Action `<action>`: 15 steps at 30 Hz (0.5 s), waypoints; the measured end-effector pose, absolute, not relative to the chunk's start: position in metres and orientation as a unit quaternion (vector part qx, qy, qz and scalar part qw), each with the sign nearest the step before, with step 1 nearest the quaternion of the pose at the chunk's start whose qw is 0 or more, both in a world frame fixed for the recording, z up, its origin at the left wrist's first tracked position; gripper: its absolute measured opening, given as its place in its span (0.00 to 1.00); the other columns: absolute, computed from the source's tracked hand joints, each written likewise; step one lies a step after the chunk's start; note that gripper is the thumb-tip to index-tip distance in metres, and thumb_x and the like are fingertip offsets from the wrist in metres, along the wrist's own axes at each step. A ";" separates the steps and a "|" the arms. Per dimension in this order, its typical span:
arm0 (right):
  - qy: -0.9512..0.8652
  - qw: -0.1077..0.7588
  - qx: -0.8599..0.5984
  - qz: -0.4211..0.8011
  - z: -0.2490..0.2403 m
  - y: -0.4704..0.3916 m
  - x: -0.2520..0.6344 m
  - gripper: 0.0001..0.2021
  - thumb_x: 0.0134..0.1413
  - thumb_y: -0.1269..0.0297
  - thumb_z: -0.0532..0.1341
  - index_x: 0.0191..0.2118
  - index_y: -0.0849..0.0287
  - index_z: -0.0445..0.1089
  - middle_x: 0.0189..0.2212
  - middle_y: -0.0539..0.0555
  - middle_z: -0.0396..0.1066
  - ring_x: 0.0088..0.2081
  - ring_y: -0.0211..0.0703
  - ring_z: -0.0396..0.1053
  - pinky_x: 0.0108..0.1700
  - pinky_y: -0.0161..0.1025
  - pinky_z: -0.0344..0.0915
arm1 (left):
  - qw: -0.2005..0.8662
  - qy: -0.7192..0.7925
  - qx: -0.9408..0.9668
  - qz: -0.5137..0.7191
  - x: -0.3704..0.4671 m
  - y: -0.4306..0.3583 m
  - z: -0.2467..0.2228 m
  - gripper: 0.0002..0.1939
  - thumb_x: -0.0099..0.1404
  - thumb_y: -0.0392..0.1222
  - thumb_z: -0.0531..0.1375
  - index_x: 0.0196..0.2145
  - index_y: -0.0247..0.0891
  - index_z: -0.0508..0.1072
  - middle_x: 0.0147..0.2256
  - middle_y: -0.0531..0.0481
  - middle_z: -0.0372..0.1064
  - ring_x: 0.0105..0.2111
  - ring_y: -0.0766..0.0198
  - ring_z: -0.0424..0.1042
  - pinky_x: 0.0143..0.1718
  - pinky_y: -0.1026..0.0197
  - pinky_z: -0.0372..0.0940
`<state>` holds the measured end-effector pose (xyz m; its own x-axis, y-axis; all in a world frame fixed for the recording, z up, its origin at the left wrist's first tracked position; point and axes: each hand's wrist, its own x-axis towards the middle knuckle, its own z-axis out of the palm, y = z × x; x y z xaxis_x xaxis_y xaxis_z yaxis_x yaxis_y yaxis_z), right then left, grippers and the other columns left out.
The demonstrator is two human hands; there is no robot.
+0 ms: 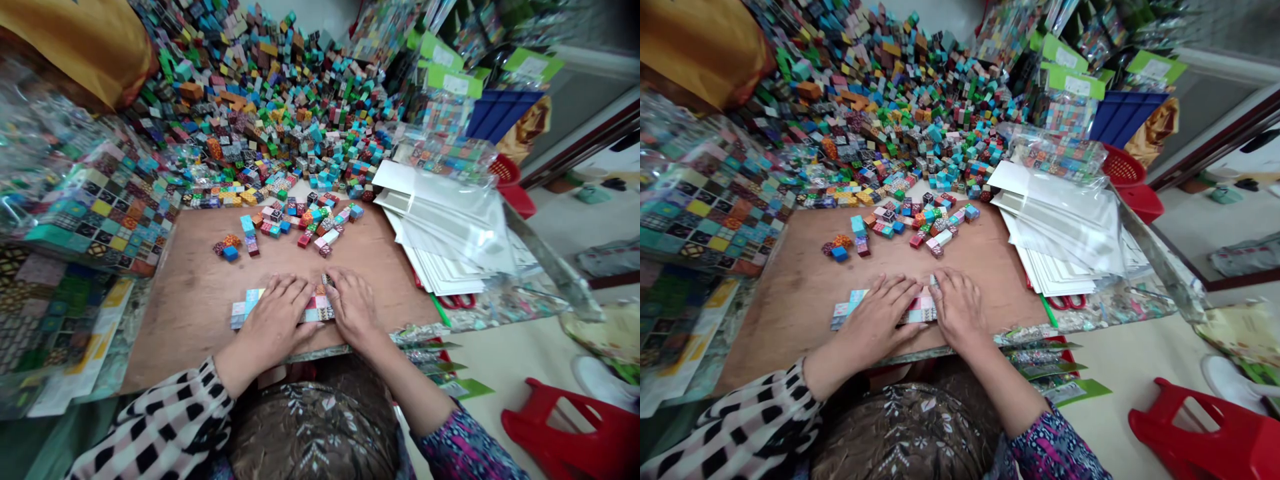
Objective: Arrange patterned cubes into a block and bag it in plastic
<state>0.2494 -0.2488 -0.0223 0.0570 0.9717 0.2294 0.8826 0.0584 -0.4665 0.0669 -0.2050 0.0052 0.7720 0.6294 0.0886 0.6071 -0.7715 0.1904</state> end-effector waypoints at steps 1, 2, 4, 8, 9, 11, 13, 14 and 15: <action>-0.682 0.255 -0.680 0.087 -0.023 -0.248 0.249 0.23 0.69 0.53 0.43 0.60 0.55 0.64 0.57 0.61 0.66 0.57 0.55 0.62 0.57 0.56 0.60 | 0.077 0.328 0.938 0.076 0.067 -0.205 0.005 0.32 0.65 0.53 0.60 0.61 0.32 0.63 0.59 0.37 0.65 0.61 0.44 0.60 0.64 0.38 0.50; -0.681 0.257 -0.680 0.089 -0.023 -0.248 0.249 0.23 0.69 0.53 0.43 0.60 0.55 0.64 0.57 0.61 0.66 0.58 0.55 0.62 0.57 0.56 0.59 | 0.078 0.328 0.938 0.078 0.067 -0.205 0.005 0.31 0.66 0.53 0.59 0.61 0.32 0.63 0.58 0.37 0.65 0.61 0.44 0.60 0.64 0.38 0.50; -0.677 0.274 -0.675 0.107 -0.023 -0.248 0.251 0.23 0.69 0.52 0.43 0.60 0.55 0.64 0.57 0.61 0.66 0.58 0.55 0.61 0.59 0.57 0.57 | 0.083 0.332 0.936 0.080 0.068 -0.206 0.007 0.30 0.67 0.53 0.57 0.61 0.33 0.63 0.58 0.37 0.65 0.61 0.45 0.60 0.64 0.38 0.49; -0.611 0.398 -0.657 0.191 -0.020 -0.250 0.258 0.22 0.69 0.52 0.45 0.58 0.55 0.65 0.56 0.58 0.67 0.59 0.50 0.61 0.61 0.53 0.56 | 0.093 0.338 0.934 0.076 0.067 -0.205 0.006 0.30 0.68 0.54 0.56 0.61 0.33 0.63 0.59 0.36 0.65 0.62 0.46 0.59 0.65 0.39 0.48; -0.573 0.442 -0.657 0.211 -0.020 -0.251 0.260 0.22 0.69 0.51 0.45 0.57 0.55 0.66 0.55 0.58 0.68 0.58 0.48 0.62 0.61 0.51 0.57 | 0.097 0.337 0.933 0.076 0.066 -0.205 0.005 0.31 0.67 0.55 0.57 0.61 0.33 0.62 0.59 0.36 0.65 0.62 0.46 0.59 0.65 0.39 0.48; -0.492 0.512 -0.663 0.237 -0.019 -0.252 0.263 0.22 0.68 0.50 0.46 0.55 0.56 0.68 0.54 0.58 0.69 0.56 0.46 0.65 0.60 0.49 0.59 | 0.108 0.333 0.933 0.083 0.065 -0.205 0.004 0.32 0.66 0.56 0.58 0.61 0.35 0.62 0.59 0.37 0.64 0.62 0.45 0.59 0.65 0.37 0.48; -0.446 0.541 -0.669 0.248 -0.020 -0.252 0.264 0.22 0.67 0.49 0.47 0.52 0.57 0.69 0.52 0.58 0.70 0.54 0.47 0.67 0.58 0.49 0.61 | 0.119 0.328 0.930 0.114 0.065 -0.205 0.013 0.30 0.67 0.55 0.58 0.60 0.36 0.63 0.58 0.37 0.65 0.62 0.44 0.59 0.64 0.34 0.47; -0.440 0.543 -0.670 0.250 -0.020 -0.253 0.264 0.22 0.67 0.48 0.47 0.51 0.57 0.70 0.51 0.58 0.71 0.53 0.47 0.67 0.58 0.49 0.61 | 0.127 0.324 0.927 0.142 0.066 -0.206 0.023 0.28 0.67 0.53 0.58 0.60 0.37 0.64 0.57 0.38 0.66 0.61 0.44 0.60 0.64 0.33 0.48; -0.441 0.542 -0.670 0.251 -0.021 -0.253 0.264 0.22 0.67 0.48 0.48 0.51 0.57 0.70 0.50 0.58 0.71 0.53 0.47 0.67 0.58 0.49 0.61 | 0.138 0.315 0.922 0.175 0.066 -0.208 0.036 0.24 0.68 0.51 0.57 0.58 0.37 0.66 0.56 0.38 0.68 0.61 0.44 0.61 0.63 0.32 0.48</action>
<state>0.2640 -0.2527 -0.0208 0.4845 0.8631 0.1428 0.3197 -0.0228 -0.9473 0.0662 -0.2084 0.0362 0.7397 0.6300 0.2364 0.5331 -0.7631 0.3655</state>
